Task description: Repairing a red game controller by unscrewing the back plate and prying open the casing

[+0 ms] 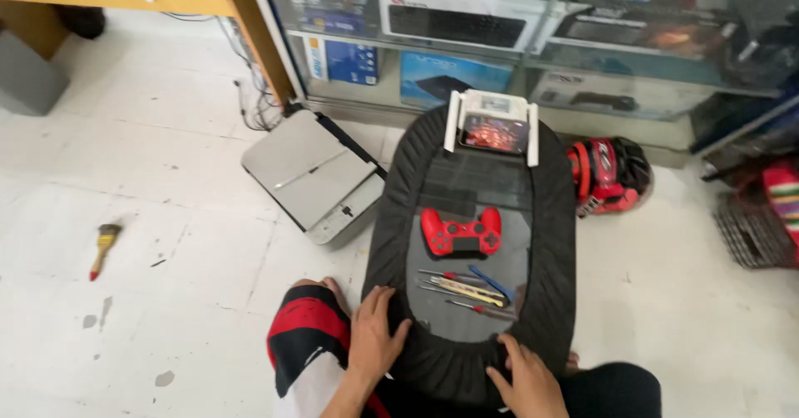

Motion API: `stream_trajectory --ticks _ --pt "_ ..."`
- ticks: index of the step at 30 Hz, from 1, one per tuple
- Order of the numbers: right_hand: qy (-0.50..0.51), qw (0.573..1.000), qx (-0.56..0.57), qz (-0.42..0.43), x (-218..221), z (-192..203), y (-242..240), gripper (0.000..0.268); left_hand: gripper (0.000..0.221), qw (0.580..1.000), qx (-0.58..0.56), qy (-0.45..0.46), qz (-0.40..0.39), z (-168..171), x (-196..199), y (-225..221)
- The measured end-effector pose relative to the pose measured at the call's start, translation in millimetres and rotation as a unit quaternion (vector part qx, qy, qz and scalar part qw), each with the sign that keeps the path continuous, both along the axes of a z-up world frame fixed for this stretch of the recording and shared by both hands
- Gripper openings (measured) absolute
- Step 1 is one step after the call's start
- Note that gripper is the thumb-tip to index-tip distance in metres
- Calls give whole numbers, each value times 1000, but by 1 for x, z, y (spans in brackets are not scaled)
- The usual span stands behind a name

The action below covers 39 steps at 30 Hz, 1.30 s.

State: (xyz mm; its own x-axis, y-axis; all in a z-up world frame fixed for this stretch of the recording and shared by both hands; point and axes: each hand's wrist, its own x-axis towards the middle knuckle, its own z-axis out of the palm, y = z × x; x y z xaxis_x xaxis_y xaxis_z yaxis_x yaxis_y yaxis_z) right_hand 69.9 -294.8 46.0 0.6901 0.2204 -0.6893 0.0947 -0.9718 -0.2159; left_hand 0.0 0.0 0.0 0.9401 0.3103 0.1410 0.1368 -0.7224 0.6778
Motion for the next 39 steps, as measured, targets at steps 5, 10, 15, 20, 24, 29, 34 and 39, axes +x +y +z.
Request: stream_trajectory --ticks 5,10,15,20,24,29,34,39 --pt "-254 960 113 -37 0 -10 13 38 51 999 45 -4 -17 32 23 -16" --pt "-426 884 192 -12 25 -26 32 39 43 994 57 -57 -77 42 90 -29" --pt "-451 870 190 -65 14 -54 38 34 90 965 237 29 -110 21 166 -41" --pt "-492 836 233 -64 3 -58 41 31 78 943 293 54 -149 3 191 -38" --pt "-535 804 252 -59 2 -49 46 16 68 969 197 47 -140 11 193 -31" --pt "-527 811 244 -63 3 -45 47 17 69 983 -150 94 -55 87 149 -12" --pt "-536 809 239 -42 0 -39 48 12 11 769 -634 71 40 117 63 -6" --pt "-435 849 299 -24 -1 -35 39 18 58 566 -820 30 82 132 9 -6"
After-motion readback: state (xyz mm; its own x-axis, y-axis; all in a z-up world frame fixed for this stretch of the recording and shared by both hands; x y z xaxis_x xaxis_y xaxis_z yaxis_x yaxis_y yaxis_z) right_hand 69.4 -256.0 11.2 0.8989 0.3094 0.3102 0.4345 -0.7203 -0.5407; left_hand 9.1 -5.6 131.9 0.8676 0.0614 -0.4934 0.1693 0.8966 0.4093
